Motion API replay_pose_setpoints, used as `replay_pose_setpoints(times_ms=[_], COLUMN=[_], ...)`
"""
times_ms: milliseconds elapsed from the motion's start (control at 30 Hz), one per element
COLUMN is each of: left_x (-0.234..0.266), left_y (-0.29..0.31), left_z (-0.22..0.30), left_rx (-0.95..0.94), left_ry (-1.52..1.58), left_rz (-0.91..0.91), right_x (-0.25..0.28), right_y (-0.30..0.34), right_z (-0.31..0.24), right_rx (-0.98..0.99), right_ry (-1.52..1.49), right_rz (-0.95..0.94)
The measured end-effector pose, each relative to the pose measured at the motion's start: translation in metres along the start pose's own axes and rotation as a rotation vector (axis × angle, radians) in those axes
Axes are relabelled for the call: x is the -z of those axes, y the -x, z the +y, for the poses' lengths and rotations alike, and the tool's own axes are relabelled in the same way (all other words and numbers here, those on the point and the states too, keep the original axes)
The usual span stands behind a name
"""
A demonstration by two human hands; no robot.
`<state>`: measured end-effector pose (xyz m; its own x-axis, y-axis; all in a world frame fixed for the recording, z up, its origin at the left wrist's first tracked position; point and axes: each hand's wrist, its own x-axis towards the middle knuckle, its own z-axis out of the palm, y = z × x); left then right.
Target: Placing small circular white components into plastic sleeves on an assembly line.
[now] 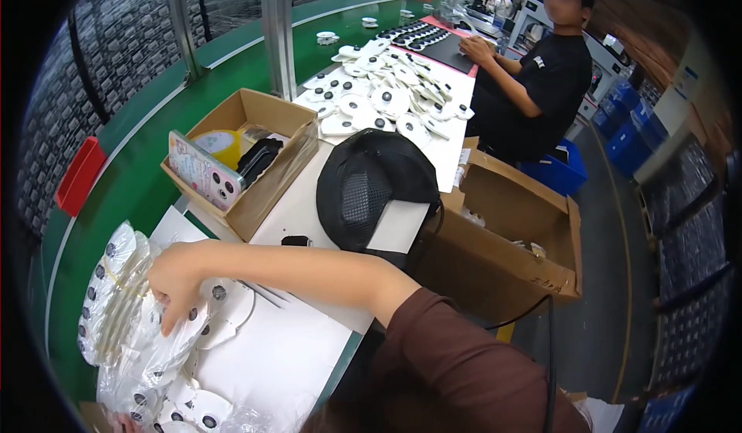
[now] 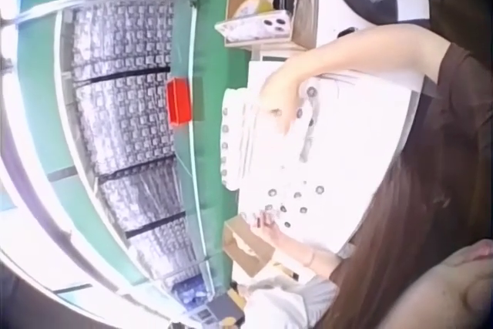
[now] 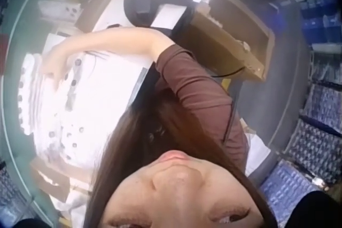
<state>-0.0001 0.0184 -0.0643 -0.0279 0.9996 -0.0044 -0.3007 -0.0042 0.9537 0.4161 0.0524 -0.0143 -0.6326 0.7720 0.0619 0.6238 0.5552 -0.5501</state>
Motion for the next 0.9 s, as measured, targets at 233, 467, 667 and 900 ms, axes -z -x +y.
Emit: replay_pose_setpoints(times_ms=[233, 467, 667, 900], left_x=[-0.038, -0.033, 0.002, 0.033], left_y=[0.009, -0.008, -0.012, -0.034], left_z=[0.011, -0.012, -0.012, -0.032], left_rx=[-0.108, -0.125, -0.061, 0.065], left_ry=[-0.280, -0.211, -0.157, -0.056], left_rz=[0.239, 0.482, 0.325, 0.056], right_x=[-0.001, -0.013, -0.006, -0.005], right_y=[0.001, -0.014, -0.008, -0.004], right_z=[-0.004, 0.016, 0.011, 0.026], right_rx=[0.190, 0.011, -0.014, 0.156], right_ry=[0.056, -0.047, -0.596, -0.801], right_rz=[0.005, 0.123, 0.088, 0.081])
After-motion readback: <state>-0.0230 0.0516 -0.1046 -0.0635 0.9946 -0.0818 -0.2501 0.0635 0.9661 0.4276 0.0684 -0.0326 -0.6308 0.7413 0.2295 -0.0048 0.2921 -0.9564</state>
